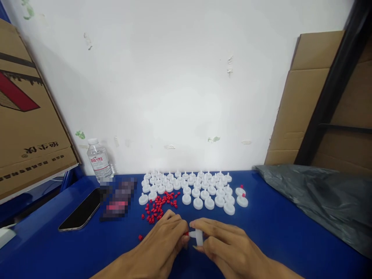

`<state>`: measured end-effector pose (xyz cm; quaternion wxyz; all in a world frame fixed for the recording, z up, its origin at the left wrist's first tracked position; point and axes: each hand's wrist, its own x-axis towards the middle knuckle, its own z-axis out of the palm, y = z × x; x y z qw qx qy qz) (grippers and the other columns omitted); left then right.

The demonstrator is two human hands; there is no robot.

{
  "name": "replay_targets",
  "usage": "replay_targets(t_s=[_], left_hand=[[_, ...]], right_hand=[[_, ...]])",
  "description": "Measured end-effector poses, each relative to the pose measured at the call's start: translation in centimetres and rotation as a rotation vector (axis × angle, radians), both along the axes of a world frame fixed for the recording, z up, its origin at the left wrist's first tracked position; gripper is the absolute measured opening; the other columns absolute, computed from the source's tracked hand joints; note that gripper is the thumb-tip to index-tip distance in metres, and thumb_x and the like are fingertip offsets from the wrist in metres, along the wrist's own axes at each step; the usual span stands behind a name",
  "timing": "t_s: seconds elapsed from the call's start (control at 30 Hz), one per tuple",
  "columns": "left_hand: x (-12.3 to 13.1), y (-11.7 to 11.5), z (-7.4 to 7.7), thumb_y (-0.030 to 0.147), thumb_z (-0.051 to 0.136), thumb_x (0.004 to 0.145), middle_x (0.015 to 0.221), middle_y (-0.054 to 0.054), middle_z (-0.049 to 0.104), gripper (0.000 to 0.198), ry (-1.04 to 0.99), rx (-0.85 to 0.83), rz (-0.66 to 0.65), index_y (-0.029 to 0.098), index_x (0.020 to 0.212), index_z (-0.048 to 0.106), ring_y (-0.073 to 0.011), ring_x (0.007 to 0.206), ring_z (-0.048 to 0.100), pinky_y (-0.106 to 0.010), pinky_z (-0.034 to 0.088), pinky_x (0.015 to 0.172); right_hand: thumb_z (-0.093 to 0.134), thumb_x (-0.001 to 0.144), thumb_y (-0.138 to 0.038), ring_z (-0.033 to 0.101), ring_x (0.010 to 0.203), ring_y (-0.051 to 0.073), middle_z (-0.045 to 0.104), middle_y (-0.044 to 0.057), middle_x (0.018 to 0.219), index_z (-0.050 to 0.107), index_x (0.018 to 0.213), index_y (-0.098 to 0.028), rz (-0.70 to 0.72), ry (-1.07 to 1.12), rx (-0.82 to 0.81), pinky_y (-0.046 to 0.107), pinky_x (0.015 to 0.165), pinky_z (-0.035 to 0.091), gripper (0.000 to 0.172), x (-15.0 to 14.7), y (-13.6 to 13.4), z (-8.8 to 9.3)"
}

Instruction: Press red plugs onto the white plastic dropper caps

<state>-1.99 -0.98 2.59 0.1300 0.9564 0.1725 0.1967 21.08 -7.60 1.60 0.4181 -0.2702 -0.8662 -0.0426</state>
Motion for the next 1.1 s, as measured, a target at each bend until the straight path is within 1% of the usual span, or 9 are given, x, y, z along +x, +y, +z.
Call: replay_targets(t_s=[0.1,0.2,0.37,0.57,0.67,0.73,0.8,0.97,1.1], left_hand=[[0.2,0.0,0.7,0.019,0.032,0.108,0.089,-0.001,0.058,0.023,0.024,-0.001,0.011,0.023,0.092,0.048,-0.0194,0.081,0.049,-0.034,0.042,0.078],[0.5,0.1,1.5,0.015,0.041,0.105,0.090,-0.001,0.061,0.018,0.028,0.087,0.020,0.022,0.093,0.053,-0.0189,0.084,0.052,-0.036,0.042,0.086],[0.1,1.9,1.1,0.012,0.045,0.102,0.083,-0.002,0.063,0.020,-0.065,0.262,0.118,0.021,0.093,0.061,-0.0195,0.082,0.054,-0.040,0.042,0.087],[-1.3,5.3,-0.4,0.012,0.054,0.098,0.107,-0.006,0.065,0.022,0.025,0.322,0.276,0.023,0.111,0.067,-0.0254,0.104,0.056,-0.042,0.047,0.091],[-1.7,6.1,-0.8,0.012,0.053,0.100,0.112,-0.006,0.064,0.027,0.055,0.325,0.290,0.025,0.119,0.066,-0.0258,0.107,0.056,-0.043,0.048,0.092],[-1.7,6.3,-0.9,0.011,0.050,0.101,0.114,-0.007,0.063,0.029,0.066,0.328,0.278,0.025,0.122,0.066,-0.0259,0.107,0.056,-0.043,0.049,0.091],[-1.6,6.3,-1.0,0.011,0.048,0.102,0.113,-0.008,0.063,0.030,0.071,0.334,0.256,0.024,0.122,0.067,-0.0260,0.106,0.055,-0.043,0.049,0.090],[-1.3,6.2,-1.0,0.011,0.050,0.102,0.108,-0.008,0.065,0.027,0.081,0.352,0.215,0.023,0.116,0.070,-0.0254,0.102,0.057,-0.041,0.051,0.087],[-1.1,6.1,-1.0,0.010,0.053,0.101,0.107,-0.007,0.066,0.024,0.090,0.356,0.200,0.023,0.111,0.071,-0.0251,0.100,0.059,-0.040,0.051,0.085]], right_hand=[[0.048,0.099,-0.003,0.070,0.103,0.018,0.070,0.011,0.116,0.058,0.099,-0.020,-0.055,-0.073,-0.017,0.026,0.089,0.058,0.019,0.0,0.1,0.2],[0.044,0.095,-0.002,0.070,0.096,0.018,0.069,0.011,0.115,0.061,0.113,-0.020,-0.127,-0.199,-0.074,0.027,0.083,0.060,0.030,0.2,0.3,0.3],[0.042,0.098,-0.010,0.070,0.109,0.025,0.066,0.013,0.127,0.061,0.125,-0.022,-0.295,-0.194,-0.108,0.037,0.091,0.060,0.036,1.8,1.1,1.3],[0.035,0.108,-0.041,0.063,0.122,0.030,0.059,0.010,0.142,0.056,0.142,-0.025,-0.684,-0.002,-0.214,0.050,0.104,0.053,0.043,7.6,3.7,3.2],[0.025,0.109,-0.048,0.053,0.136,0.029,0.055,0.009,0.150,0.053,0.147,-0.022,-0.783,0.030,-0.331,0.049,0.118,0.038,0.053,11.0,5.5,2.8],[0.022,0.109,-0.048,0.050,0.140,0.032,0.056,0.014,0.149,0.055,0.145,-0.014,-0.814,0.015,-0.385,0.052,0.120,0.034,0.060,12.8,6.4,2.0],[0.022,0.108,-0.050,0.053,0.137,0.034,0.059,0.017,0.145,0.060,0.140,-0.010,-0.823,-0.018,-0.449,0.054,0.118,0.036,0.064,14.1,7.0,1.0],[0.031,0.106,-0.054,0.061,0.128,0.035,0.067,0.013,0.136,0.070,0.130,-0.016,-0.776,-0.116,-0.565,0.051,0.110,0.046,0.059,15.4,7.2,-0.3],[0.025,0.107,-0.048,0.065,0.121,0.031,0.070,0.009,0.130,0.070,0.126,-0.022,-0.743,-0.126,-0.550,0.046,0.105,0.049,0.056,15.3,7.0,0.6]])
